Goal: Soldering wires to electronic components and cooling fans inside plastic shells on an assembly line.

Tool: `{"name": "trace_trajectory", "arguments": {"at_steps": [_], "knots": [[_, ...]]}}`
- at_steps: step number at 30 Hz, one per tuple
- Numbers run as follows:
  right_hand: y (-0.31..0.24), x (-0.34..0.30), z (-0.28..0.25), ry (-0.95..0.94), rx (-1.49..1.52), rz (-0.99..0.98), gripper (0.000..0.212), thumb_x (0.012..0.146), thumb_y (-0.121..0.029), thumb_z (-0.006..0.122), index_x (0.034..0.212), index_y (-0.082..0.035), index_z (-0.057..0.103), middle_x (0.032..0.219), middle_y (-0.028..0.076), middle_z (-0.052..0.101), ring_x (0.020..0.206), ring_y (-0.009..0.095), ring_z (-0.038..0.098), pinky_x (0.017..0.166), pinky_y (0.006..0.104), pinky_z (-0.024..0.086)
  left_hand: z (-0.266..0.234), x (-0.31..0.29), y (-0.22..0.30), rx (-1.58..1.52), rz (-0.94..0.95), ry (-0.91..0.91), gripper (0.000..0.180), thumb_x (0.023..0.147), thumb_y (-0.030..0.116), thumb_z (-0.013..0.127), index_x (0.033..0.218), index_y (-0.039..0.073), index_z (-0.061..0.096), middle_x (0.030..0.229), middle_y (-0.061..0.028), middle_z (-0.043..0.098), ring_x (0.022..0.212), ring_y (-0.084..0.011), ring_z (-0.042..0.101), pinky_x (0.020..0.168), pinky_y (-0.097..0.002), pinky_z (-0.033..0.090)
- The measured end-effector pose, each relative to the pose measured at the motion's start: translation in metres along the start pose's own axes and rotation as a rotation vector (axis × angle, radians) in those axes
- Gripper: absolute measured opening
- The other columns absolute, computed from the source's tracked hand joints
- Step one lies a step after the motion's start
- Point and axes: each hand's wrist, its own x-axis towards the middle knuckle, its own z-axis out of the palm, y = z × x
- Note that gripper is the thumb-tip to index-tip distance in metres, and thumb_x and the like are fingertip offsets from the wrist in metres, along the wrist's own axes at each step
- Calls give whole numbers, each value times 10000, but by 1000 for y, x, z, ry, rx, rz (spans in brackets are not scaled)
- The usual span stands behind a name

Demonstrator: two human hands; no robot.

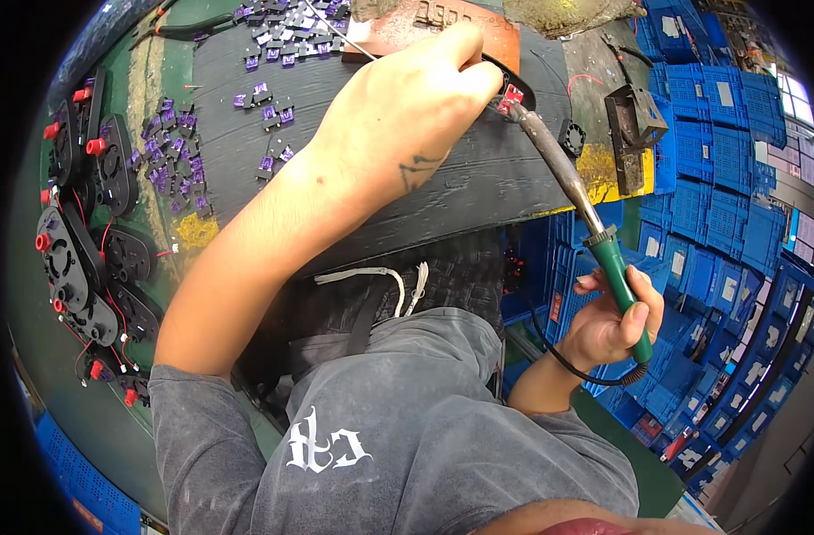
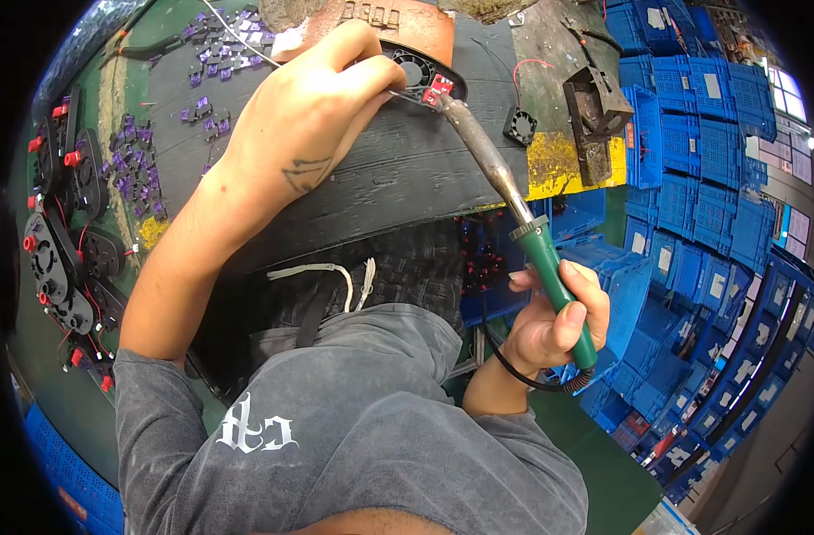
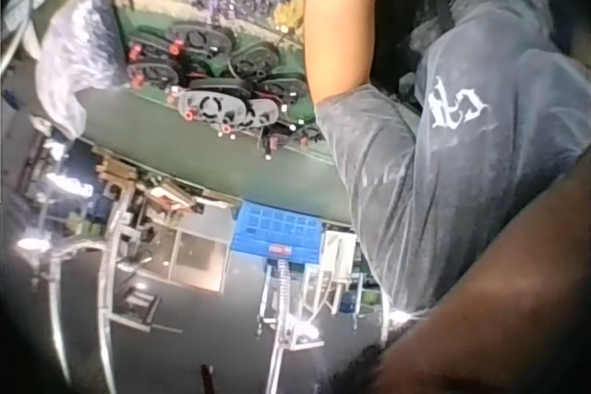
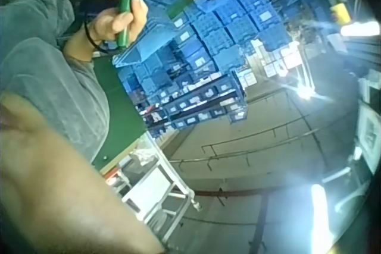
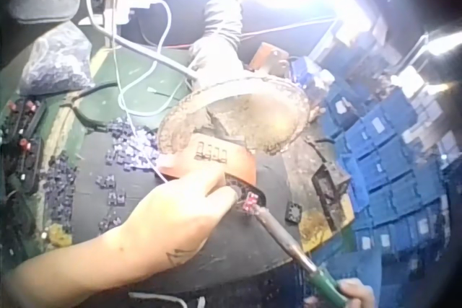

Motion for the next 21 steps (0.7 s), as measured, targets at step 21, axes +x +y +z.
{"name": "trace_trajectory", "arguments": {"at_steps": [21], "knots": [[-3, 3, 2, -42, 4, -33, 404, 938, -305, 485, 1029, 65, 617, 864, 210, 613, 588, 280, 631, 482, 330, 538, -8, 0, 5, 67, 10, 49, 149, 748, -4, 588, 897, -22, 588, 944, -156, 546, 818, -317, 656, 704, -378, 565]]}}
